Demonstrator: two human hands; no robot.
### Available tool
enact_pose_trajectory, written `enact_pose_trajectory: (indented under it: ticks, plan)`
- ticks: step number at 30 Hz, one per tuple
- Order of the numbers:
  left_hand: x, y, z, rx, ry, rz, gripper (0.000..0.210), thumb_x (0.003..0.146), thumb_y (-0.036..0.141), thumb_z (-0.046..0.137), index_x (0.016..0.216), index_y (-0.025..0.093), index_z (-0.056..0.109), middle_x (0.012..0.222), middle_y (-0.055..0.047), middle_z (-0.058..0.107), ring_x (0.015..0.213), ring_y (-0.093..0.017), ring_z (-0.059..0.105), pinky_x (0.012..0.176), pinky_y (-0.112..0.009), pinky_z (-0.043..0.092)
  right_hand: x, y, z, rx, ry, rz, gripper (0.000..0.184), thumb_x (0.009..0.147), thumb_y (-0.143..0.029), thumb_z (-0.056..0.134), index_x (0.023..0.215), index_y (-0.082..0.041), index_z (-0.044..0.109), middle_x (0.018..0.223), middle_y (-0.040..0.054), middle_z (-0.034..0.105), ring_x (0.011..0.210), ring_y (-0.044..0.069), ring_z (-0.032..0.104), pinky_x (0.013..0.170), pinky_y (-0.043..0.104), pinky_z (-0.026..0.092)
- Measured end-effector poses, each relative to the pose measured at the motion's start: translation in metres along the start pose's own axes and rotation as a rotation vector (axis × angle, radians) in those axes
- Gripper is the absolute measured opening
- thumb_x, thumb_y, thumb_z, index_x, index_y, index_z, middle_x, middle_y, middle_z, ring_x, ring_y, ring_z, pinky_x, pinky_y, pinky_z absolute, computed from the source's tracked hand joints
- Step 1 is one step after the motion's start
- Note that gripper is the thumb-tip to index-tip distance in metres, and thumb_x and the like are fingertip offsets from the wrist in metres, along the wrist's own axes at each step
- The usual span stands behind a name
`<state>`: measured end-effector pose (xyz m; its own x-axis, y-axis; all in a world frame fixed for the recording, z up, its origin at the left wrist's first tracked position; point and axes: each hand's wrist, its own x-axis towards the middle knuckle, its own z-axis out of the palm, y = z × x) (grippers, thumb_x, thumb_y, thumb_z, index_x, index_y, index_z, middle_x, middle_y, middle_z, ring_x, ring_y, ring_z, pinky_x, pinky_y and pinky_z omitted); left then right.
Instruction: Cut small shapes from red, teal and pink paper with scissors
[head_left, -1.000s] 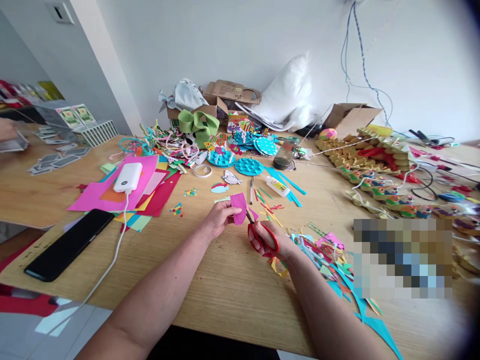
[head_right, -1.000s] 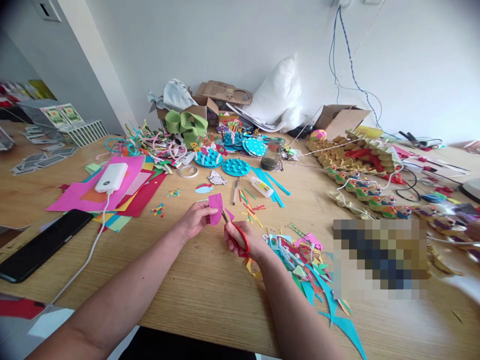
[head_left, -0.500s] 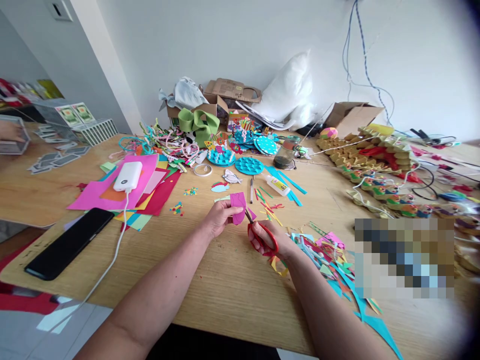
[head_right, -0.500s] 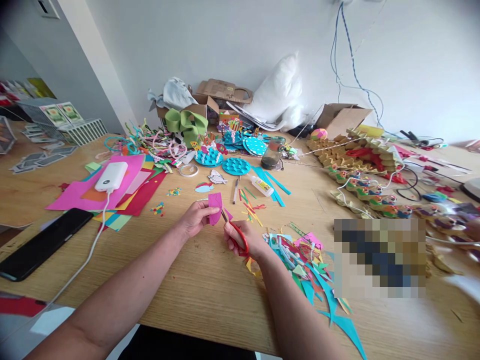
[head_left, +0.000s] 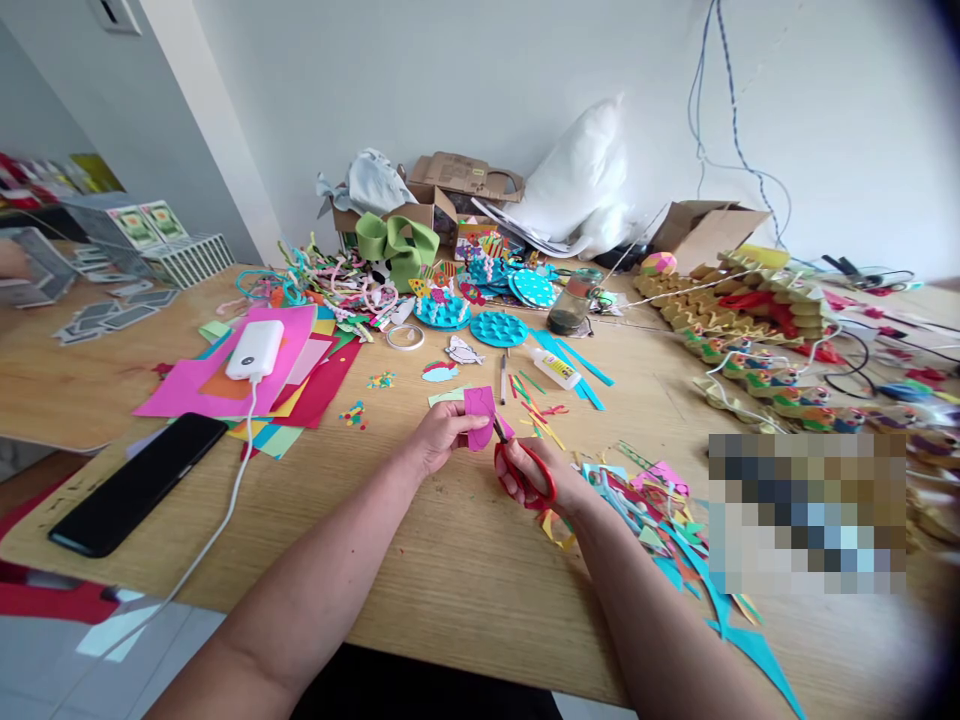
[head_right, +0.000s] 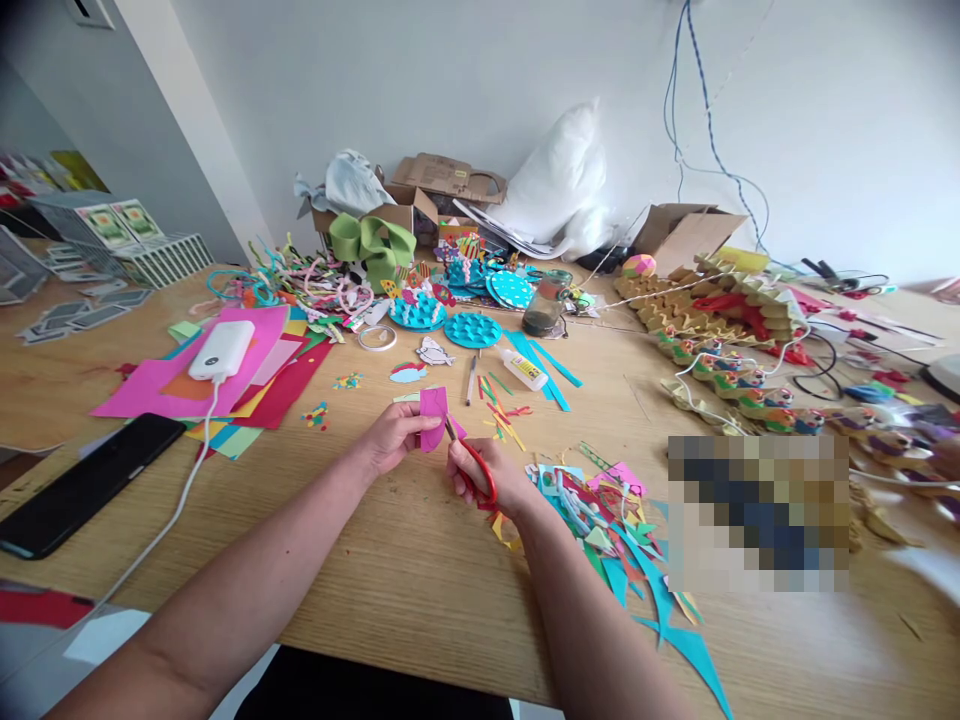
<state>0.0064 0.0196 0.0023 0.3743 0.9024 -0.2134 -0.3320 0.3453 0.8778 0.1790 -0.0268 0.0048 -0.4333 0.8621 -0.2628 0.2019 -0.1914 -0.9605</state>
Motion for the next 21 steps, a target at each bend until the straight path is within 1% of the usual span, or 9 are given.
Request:
enact_pose_trajectory:
  ticks: [5,9,14,18,21]
  plan:
    - [-0.0008,0.0005,0.0011,0.011,-0.012,0.005,0.031,0.049,0.033,0.083,0.068,0.013,0.07,0.059,-0.001,0.06,0.054,-0.008,0.048,0.058,-0.023,0.036,0.0,-0.0004,-0.0001,-0.004,-0.005,-0.011,0.063,0.076,-0.077,0.045,0.069,-0.014,0.054,0.049,-0.0011,0.053,0.038,0.007,0.046,0.035,0.016,0.03]
    - [-0.0013,0.0008,0.0019,0.019,-0.005,0.0,0.03,0.048,0.031,0.082,0.069,0.013,0.071,0.06,-0.001,0.061,0.055,-0.009,0.049,0.058,-0.024,0.037,-0.0001,0.0007,0.0002,0.033,-0.027,-0.013,0.064,0.077,-0.077,0.043,0.07,-0.015,0.054,0.049,-0.0011,0.052,0.036,0.007,0.044,0.034,0.016,0.027]
    - [-0.0014,-0.0016,0.0024,0.059,-0.023,0.01,0.028,0.05,0.03,0.081,0.068,0.012,0.071,0.063,-0.003,0.065,0.058,-0.011,0.054,0.062,-0.025,0.04,0.0005,0.0026,0.0007,0.047,-0.038,-0.044,0.062,0.079,-0.075,0.043,0.072,-0.014,0.055,0.05,-0.0013,0.053,0.037,0.007,0.044,0.033,0.016,0.026]
    - [-0.0014,-0.0036,0.0027,0.088,-0.025,0.026,0.028,0.052,0.031,0.08,0.071,0.012,0.072,0.068,-0.004,0.068,0.061,-0.013,0.056,0.065,-0.026,0.042,0.0006,0.0012,0.002,0.057,-0.024,-0.023,0.063,0.077,-0.076,0.043,0.072,-0.015,0.055,0.051,-0.0013,0.052,0.038,0.007,0.045,0.034,0.017,0.026]
    - [-0.0006,-0.005,0.0027,0.118,-0.022,0.066,0.026,0.055,0.031,0.078,0.071,0.012,0.072,0.069,-0.005,0.068,0.062,-0.013,0.057,0.066,-0.026,0.043,0.0003,-0.0014,0.0038,0.086,-0.024,-0.003,0.064,0.075,-0.078,0.042,0.071,-0.015,0.054,0.052,-0.0005,0.053,0.04,0.008,0.048,0.035,0.017,0.026]
